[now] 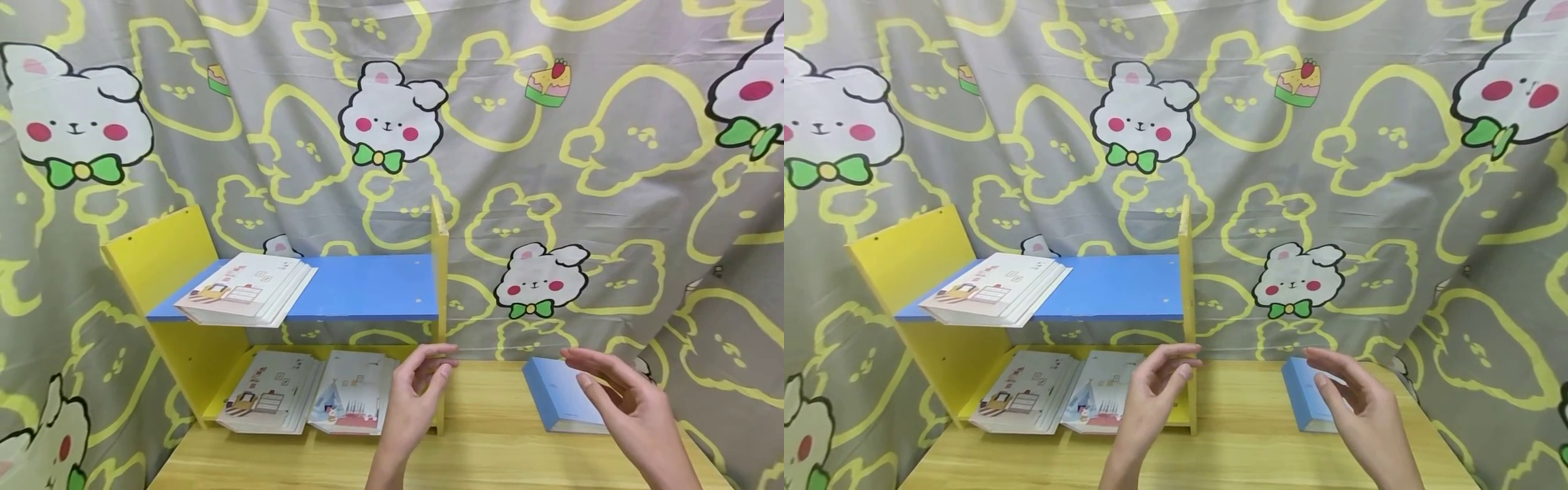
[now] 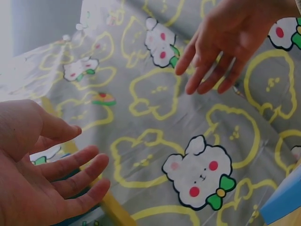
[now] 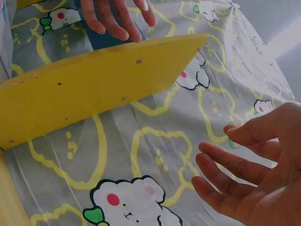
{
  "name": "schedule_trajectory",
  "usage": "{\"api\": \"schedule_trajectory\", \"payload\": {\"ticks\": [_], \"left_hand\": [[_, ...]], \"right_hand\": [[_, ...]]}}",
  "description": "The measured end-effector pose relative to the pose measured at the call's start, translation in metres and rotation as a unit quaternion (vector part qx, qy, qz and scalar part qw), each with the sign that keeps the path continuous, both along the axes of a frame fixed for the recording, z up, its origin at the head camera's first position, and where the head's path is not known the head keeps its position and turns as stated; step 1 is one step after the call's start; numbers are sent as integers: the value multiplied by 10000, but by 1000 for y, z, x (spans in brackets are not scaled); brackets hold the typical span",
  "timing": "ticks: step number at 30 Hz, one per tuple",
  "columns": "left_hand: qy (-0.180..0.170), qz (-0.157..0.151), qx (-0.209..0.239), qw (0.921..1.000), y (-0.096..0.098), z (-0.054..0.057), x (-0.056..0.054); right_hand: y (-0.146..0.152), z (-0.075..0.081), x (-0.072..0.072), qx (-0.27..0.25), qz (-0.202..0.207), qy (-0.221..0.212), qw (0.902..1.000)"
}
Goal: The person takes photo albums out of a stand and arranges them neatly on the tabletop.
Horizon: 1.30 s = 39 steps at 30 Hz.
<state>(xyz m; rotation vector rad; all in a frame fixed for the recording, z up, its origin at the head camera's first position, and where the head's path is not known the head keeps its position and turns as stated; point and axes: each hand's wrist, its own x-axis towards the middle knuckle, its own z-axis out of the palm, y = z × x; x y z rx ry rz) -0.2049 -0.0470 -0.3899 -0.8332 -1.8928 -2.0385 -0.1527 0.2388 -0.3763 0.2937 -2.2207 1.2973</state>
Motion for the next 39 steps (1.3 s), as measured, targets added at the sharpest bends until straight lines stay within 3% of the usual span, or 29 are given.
{"api": "schedule_trajectory", "payload": {"ticks": [13, 26, 39], "left_hand": [[73, 125, 83, 9999, -18, 4, 2], [-67, 241, -346, 9991, -33, -1, 3], [22, 592, -641, 9962, -57, -5, 7]], "right_hand": [[-16, 5, 5, 60, 367, 456, 9983], [-33, 8, 13, -91, 404, 49, 9991], [-44, 9, 16, -192, 563, 266, 9979]]}}
